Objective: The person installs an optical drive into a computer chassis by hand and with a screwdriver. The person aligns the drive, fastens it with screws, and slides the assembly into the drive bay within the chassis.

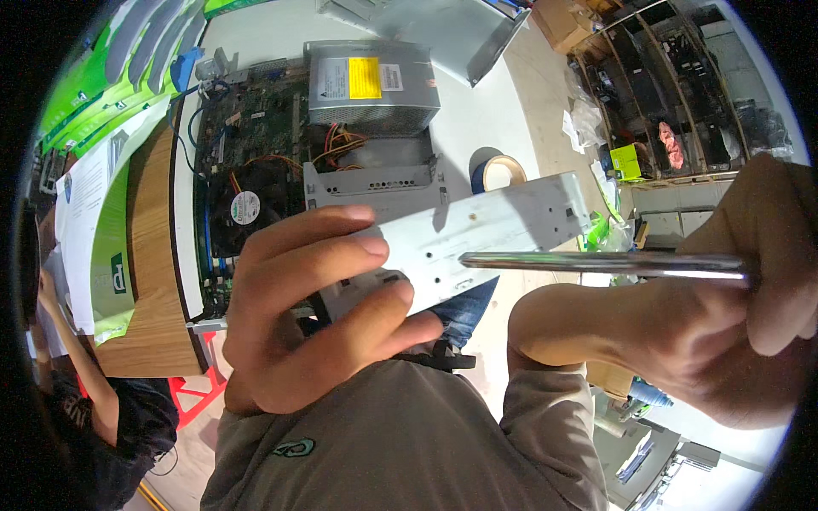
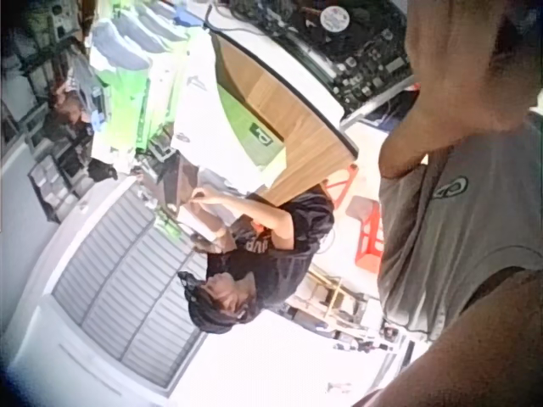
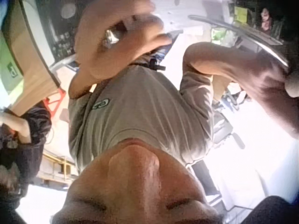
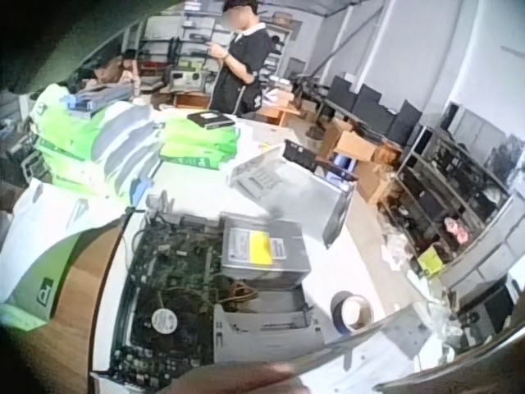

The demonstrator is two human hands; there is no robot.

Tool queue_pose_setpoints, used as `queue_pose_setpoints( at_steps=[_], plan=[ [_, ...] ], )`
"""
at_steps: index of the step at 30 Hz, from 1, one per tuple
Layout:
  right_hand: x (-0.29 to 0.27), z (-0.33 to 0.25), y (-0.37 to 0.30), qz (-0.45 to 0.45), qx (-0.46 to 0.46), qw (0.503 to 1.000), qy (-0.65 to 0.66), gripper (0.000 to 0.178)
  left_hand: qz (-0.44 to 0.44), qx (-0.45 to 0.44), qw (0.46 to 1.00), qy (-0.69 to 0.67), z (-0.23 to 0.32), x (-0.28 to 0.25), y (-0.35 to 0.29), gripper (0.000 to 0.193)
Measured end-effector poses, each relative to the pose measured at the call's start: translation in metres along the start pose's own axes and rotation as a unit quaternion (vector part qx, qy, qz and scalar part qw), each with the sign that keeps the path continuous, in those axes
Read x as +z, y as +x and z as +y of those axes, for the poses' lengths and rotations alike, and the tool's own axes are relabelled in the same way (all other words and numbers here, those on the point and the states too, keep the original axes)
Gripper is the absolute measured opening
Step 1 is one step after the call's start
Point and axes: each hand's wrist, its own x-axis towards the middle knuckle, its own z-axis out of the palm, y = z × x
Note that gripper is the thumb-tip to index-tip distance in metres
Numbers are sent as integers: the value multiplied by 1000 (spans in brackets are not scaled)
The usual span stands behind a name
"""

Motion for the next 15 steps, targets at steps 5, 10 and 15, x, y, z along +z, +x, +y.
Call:
queue_pose_setpoints(
  at_steps=[5, 10, 15],
  plan=[
    [-6, -13, -4, 5, -10, 1000, -3, 37, -63, -38, 996, 51, 13, -10, 1, 46],
    [-8, -12, -7, 4, -12, 1000, 4, 35, -54, -57, 997, 17, 15, -7, 4, 48],
    [-1, 0, -7, -2, -5, 1000, 22, 33, -13, -119, 992, -28, 21, -9, 5, 53]
  ],
)
